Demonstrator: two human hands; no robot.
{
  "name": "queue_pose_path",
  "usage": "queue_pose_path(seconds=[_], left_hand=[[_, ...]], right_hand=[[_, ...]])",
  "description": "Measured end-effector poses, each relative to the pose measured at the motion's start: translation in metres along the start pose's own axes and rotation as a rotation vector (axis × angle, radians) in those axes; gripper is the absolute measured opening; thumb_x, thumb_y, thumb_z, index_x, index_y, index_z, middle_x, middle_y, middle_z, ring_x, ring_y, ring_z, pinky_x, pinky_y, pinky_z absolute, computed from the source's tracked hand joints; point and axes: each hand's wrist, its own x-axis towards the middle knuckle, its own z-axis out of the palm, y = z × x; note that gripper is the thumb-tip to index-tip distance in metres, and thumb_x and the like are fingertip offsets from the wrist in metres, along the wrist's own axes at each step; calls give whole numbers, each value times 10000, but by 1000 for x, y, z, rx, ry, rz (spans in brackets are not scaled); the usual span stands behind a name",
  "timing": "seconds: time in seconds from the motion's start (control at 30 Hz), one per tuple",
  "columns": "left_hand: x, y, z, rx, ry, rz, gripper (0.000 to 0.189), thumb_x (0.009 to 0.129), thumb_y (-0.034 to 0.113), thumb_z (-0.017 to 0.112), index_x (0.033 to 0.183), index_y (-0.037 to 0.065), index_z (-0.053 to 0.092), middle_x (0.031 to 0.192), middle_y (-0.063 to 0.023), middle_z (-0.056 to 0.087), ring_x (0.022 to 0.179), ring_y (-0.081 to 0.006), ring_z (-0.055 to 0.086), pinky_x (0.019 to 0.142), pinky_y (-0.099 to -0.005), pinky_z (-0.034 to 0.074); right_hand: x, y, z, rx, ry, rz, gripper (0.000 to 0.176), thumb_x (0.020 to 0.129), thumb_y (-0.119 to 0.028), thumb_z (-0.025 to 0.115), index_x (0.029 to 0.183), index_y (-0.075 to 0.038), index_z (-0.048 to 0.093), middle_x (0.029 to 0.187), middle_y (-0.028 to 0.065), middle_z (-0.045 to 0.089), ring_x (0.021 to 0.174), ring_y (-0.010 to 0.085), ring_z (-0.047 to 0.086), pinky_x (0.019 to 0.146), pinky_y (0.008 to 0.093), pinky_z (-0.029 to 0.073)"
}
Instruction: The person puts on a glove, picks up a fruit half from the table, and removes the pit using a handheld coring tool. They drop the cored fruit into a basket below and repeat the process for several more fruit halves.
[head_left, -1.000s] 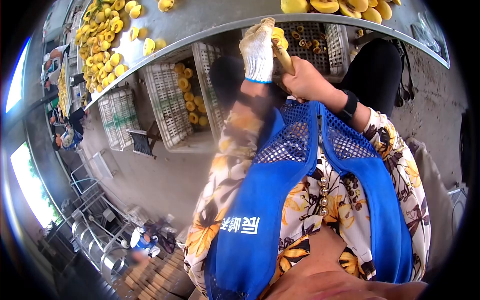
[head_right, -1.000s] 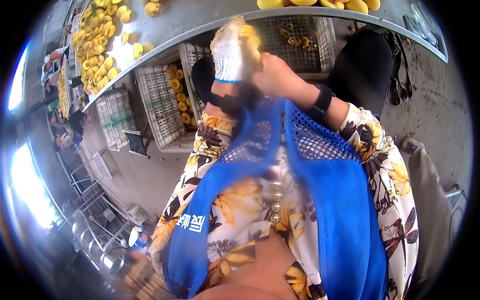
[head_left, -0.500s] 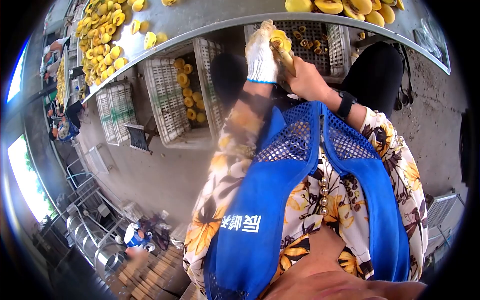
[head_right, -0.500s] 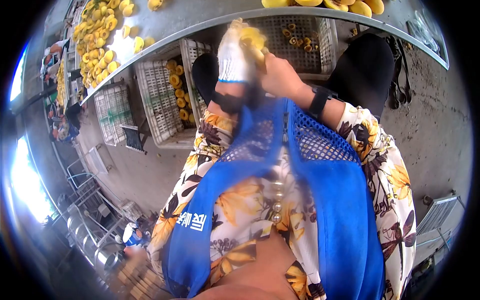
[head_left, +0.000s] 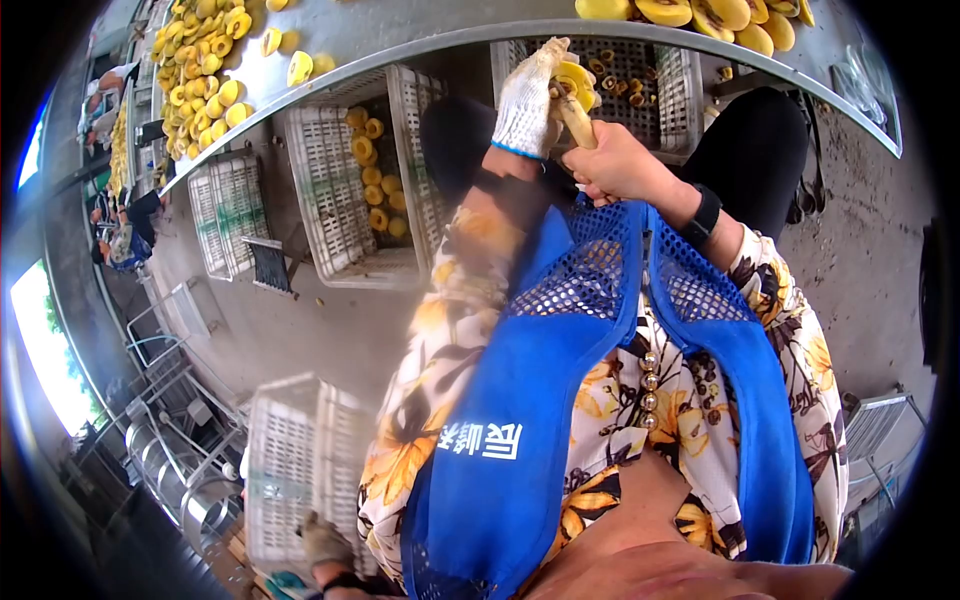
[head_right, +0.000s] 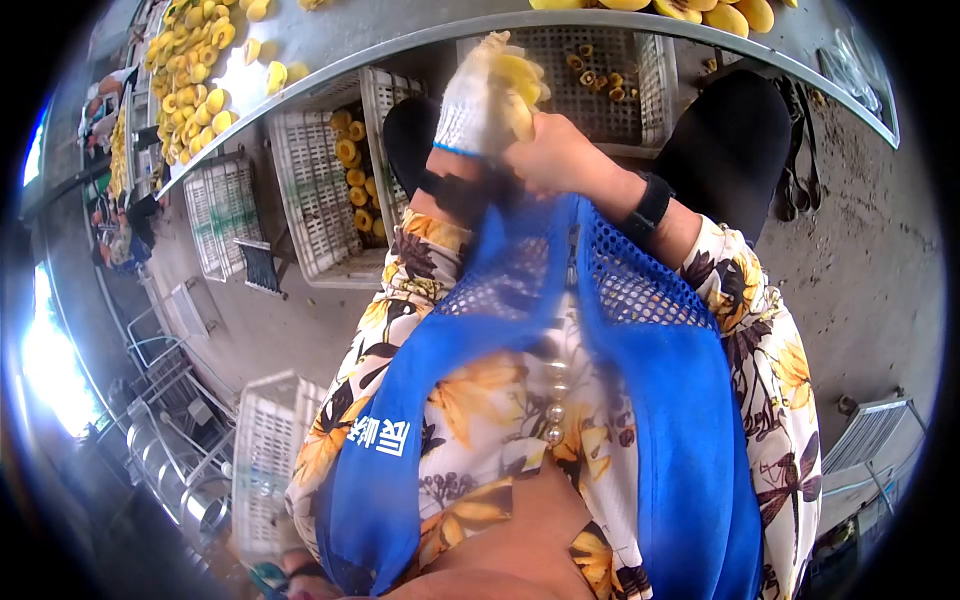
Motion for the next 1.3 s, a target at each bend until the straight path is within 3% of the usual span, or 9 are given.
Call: queue_pose_path(seconds=[0.13,0.3,0.37,0.43,0.6,0.73,0.83,1.23,1.3], left_hand=[[3,-30,-13,92,-139,150,320,898,313,532,1009,14,556,775,-158,612,625,-264,602,554,-345,518],[-1,-1,-2,-371,136,-380,298,894,291,539,991,15,598,792,-134,623,630,-222,606,541,-327,525],[8,-29,-22,525,50,363,296,882,286,558,985,14,612,796,-104,628,631,-190,603,553,-299,514],[6,-38,-27,709,12,509,290,871,280,575,977,14,624,801,-80,631,646,-159,600,565,-273,501],[-2,-11,-11,-232,75,-237,288,704,160,614,966,42,600,829,-62,652,715,-276,625,668,-323,512],[0,-29,-25,890,0,595,243,821,172,593,1005,12,589,758,-103,646,691,-221,629,615,-303,507],[-5,-3,-3,-5,163,-150,258,856,209,587,1012,3,582,759,-130,634,665,-221,618,555,-300,498],[10,-18,-6,-753,464,-754,358,856,469,531,818,113,533,683,-83,568,619,-251,568,501,-371,468],[12,-47,-34,-758,383,-616,430,868,535,453,832,113,527,713,-93,582,651,-267,579,514,-390,471]], right_hand=[[6,11,2,-37,26,-49,146,785,-95,556,829,-22,437,594,22,464,404,87,425,359,242,381],[23,36,4,-296,230,-386,199,749,-113,531,879,36,508,659,110,558,505,170,543,473,293,449],[19,30,-1,-226,144,-266,248,730,-124,526,895,61,528,692,161,598,572,220,611,540,330,488],[12,19,-6,-80,-13,-30,254,727,-121,526,907,58,528,702,177,602,598,231,620,565,348,492],[24,47,-3,-423,221,-395,179,777,-93,523,932,-11,486,638,49,508,477,106,476,434,246,392],[5,18,-6,129,-192,-43,151,829,-70,510,961,-40,442,599,-15,409,448,47,379,382,197,313],[3,14,-15,444,-427,52,139,841,-49,522,951,-36,438,601,-17,389,443,46,347,374,196,283],[30,49,3,-216,333,-548,143,807,-76,550,937,-38,504,585,-7,474,386,69,392,350,230,336],[22,33,-2,23,185,-273,119,839,-94,549,937,-46,501,592,-13,456,384,58,396,330,225,337]])
